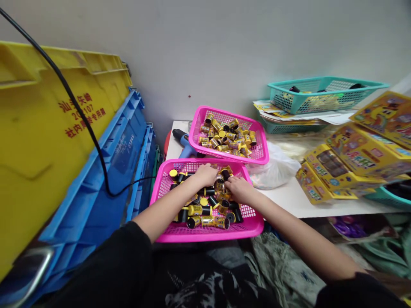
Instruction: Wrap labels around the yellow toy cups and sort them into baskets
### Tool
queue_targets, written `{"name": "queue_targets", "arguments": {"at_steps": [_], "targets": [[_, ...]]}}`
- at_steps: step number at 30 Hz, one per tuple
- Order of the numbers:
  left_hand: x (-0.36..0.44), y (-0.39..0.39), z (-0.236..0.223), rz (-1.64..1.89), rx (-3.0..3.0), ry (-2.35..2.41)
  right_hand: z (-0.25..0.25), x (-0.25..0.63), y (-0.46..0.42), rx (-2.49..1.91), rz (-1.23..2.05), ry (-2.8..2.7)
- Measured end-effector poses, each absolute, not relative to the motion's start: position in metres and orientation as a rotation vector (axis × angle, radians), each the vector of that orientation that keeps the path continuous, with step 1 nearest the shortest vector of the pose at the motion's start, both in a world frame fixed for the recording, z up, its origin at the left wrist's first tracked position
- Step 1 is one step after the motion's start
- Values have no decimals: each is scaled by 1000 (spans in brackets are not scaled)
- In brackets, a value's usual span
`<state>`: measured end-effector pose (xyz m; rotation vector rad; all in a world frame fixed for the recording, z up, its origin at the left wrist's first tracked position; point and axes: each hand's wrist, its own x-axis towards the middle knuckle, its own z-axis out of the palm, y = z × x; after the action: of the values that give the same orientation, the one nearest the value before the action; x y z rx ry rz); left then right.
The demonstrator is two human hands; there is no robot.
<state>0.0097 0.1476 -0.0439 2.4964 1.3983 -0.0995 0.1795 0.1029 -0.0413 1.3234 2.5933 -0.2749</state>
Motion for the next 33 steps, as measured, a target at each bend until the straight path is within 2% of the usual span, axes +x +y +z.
{"name": "queue_targets", "arguments": {"at_steps": [5,9,11,14,18,20,22,25,28,30,33], "targets": [[17,143,-35,-125,2419,1401,31,201,125,1396,-342,2743],[14,137,-7,-143,2377,1329,64,206,137,2043,159,2991],[3,138,15,-173,2352,1229,56,204,134,2021,116,2820],[-14,145,50,-52,2318,1081,23,197,130,1676,-130,2546],[-22,151,81,759,2370,1459,-24,182,138,1451,-153,2509],[-20,144,86,918,2460,1581,-37,175,141,1398,-133,2510],[-20,129,80,708,2551,1366,-41,171,140,1372,-118,2509],[-23,95,51,127,2459,996,-25,179,134,1371,-127,2499],[-23,59,9,-323,2337,1060,13,198,135,1354,-236,2519],[-19,41,-17,-371,2324,1106,39,209,141,1450,-259,2689],[-11,29,-41,-332,2351,1147,52,209,145,1978,94,2768]]}}
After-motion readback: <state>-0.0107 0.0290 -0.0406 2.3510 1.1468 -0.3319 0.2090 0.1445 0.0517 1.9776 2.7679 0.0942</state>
